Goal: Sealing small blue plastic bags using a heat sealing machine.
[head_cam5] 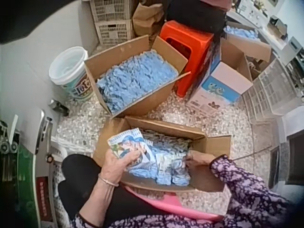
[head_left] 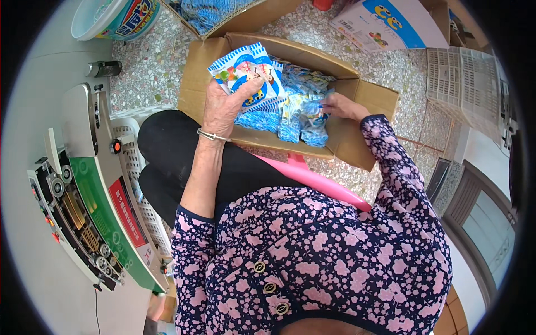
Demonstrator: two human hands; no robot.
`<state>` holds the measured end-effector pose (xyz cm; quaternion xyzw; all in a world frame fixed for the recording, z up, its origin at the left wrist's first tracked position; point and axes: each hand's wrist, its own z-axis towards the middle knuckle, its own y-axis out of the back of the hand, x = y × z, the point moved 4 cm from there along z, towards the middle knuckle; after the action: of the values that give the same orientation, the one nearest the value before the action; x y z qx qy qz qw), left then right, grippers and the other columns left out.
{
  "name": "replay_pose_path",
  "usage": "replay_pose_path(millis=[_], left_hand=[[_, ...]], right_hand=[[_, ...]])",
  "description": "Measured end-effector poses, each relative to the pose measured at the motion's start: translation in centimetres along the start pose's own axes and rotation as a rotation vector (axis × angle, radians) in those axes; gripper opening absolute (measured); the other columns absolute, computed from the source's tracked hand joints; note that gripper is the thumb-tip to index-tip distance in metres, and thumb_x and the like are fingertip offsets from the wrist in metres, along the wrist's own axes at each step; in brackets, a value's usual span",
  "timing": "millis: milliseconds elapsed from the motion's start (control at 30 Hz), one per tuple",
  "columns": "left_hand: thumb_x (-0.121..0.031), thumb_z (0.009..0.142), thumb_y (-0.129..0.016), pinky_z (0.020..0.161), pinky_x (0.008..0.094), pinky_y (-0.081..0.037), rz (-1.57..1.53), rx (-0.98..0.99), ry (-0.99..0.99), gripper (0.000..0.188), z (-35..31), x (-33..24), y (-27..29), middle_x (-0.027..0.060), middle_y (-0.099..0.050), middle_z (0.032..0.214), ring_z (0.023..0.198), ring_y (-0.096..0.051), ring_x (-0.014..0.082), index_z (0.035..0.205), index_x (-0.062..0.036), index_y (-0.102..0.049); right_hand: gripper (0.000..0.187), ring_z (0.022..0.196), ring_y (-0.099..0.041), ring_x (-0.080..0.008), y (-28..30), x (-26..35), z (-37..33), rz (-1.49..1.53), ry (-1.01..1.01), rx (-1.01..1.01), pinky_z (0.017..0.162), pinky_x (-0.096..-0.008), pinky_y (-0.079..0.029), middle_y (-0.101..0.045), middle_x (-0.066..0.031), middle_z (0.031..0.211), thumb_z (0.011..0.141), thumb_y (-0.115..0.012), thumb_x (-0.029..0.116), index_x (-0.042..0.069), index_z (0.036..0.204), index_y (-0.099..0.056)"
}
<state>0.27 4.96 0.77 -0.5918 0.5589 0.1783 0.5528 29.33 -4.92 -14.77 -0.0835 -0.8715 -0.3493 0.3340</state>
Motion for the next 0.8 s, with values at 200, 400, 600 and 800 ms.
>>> replay_pose_path(millis=[200, 400, 600, 800], left_hand=[[-0.008, 0.078, -0.070, 0.071, 0.0237, -0.052, 0.027, 0.080, 0.027, 0.029, -0.4, 0.8, -1.3, 0.0044, -0.066, 0.094, 0.080, -0.063, 0.0097, 0.105, -0.0008, -0.061], [-0.010, 0.080, -0.068, 0.070, 0.0235, -0.051, 0.081, -0.072, -0.153, 0.022, -1.6, -0.7, -0.7, 0.0030, -0.067, 0.091, 0.078, -0.062, 0.0081, 0.100, -0.0005, -0.064], [-0.008, 0.076, -0.072, 0.084, 0.0262, -0.048, 0.155, -0.192, -0.402, 0.061, -2.0, -3.4, 2.4, 0.0079, -0.055, 0.113, 0.100, -0.057, 0.0134, 0.127, 0.0005, -0.040], [-0.013, 0.068, -0.079, 0.089, 0.0337, -0.047, 0.268, -0.244, -0.440, 0.104, -3.9, -8.8, 4.8, 0.0168, -0.047, 0.120, 0.103, -0.056, 0.0218, 0.141, -0.0067, -0.006]], right_hand=[[0.028, 0.077, -0.055, -0.0098, 6.7, 4.1, 0.0, 0.356, -0.267, 0.016, 0.073, -0.0286, -0.045, -0.064, 0.0015, 0.087, 0.087, -0.062, 0.025, 0.001, 0.103, -0.063], [0.028, 0.075, -0.051, -0.0004, 9.9, 16.8, 4.7, 1.026, 0.155, -0.103, 0.065, -0.0170, -0.044, -0.060, 0.0051, 0.093, 0.091, -0.055, 0.020, 0.003, 0.113, -0.056], [0.039, 0.094, -0.055, -0.0035, 9.6, 22.0, 8.4, 1.108, 0.182, -0.141, 0.075, -0.0195, -0.047, -0.057, 0.0010, 0.113, 0.094, -0.048, 0.024, 0.005, 0.129, -0.045], [0.059, 0.119, -0.046, -0.0159, 10.0, 28.9, 11.8, 1.497, 0.344, -0.038, 0.098, -0.0322, -0.040, -0.044, -0.0070, 0.134, 0.093, -0.048, 0.042, 0.005, 0.137, -0.033]])
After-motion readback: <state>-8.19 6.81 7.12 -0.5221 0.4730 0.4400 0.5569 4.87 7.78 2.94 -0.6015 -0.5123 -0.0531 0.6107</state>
